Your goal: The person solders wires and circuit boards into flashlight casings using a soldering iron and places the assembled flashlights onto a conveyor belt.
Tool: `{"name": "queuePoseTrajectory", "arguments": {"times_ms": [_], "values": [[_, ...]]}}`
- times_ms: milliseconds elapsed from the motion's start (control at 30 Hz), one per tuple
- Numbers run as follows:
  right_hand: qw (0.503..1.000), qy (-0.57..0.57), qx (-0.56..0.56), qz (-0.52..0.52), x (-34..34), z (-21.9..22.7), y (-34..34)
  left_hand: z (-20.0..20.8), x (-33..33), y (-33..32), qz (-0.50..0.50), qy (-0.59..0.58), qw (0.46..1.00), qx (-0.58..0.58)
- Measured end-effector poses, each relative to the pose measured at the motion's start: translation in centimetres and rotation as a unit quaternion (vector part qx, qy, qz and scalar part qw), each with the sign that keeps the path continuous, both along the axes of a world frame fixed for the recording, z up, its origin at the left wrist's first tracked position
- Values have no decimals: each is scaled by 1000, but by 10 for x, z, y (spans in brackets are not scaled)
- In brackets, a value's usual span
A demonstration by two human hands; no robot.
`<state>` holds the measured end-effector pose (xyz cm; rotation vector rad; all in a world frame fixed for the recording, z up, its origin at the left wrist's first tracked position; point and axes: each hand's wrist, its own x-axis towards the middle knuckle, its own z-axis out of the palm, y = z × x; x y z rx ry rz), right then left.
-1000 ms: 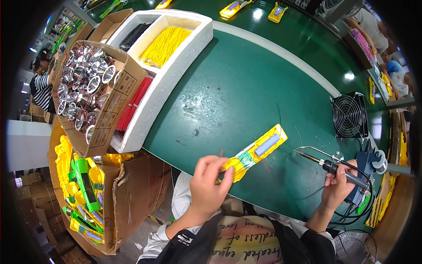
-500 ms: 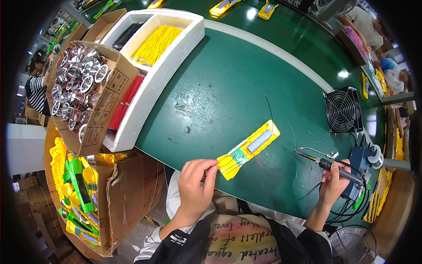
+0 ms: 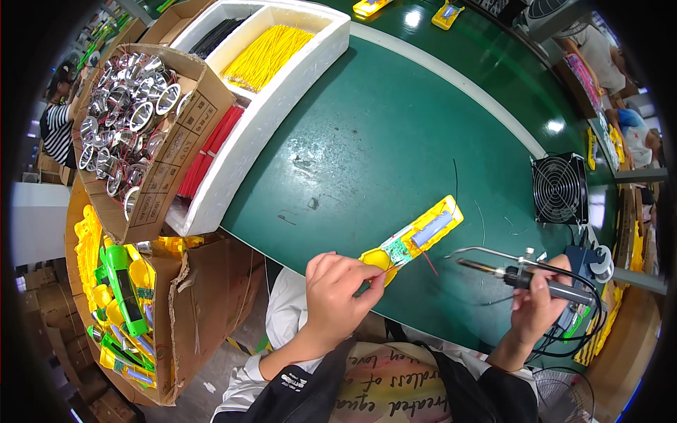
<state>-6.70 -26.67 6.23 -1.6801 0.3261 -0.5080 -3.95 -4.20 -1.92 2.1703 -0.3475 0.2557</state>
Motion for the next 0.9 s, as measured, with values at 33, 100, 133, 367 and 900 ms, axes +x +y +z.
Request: {"name": "queuePoseTrajectory", "arguments": {"times_ms": [33, 100, 133, 367, 900], "values": [[1000, 19, 5, 24, 3, 1, 9, -1, 0, 0, 4, -2, 1000, -5], [997, 36, 9, 64, 7, -4, 19, 0, 1, -2, 9, 8, 1000, -10], [996, 39, 6, 78, 8, -7, 23, 1, 1, -2, 15, 18, 1000, -14], [991, 83, 29, 96, 12, -19, 32, 2, 3, -2, 16, 26, 999, -18], [988, 104, 31, 107, 14, -23, 35, 2, 3, 0, 5, 54, 998, -38]]}}
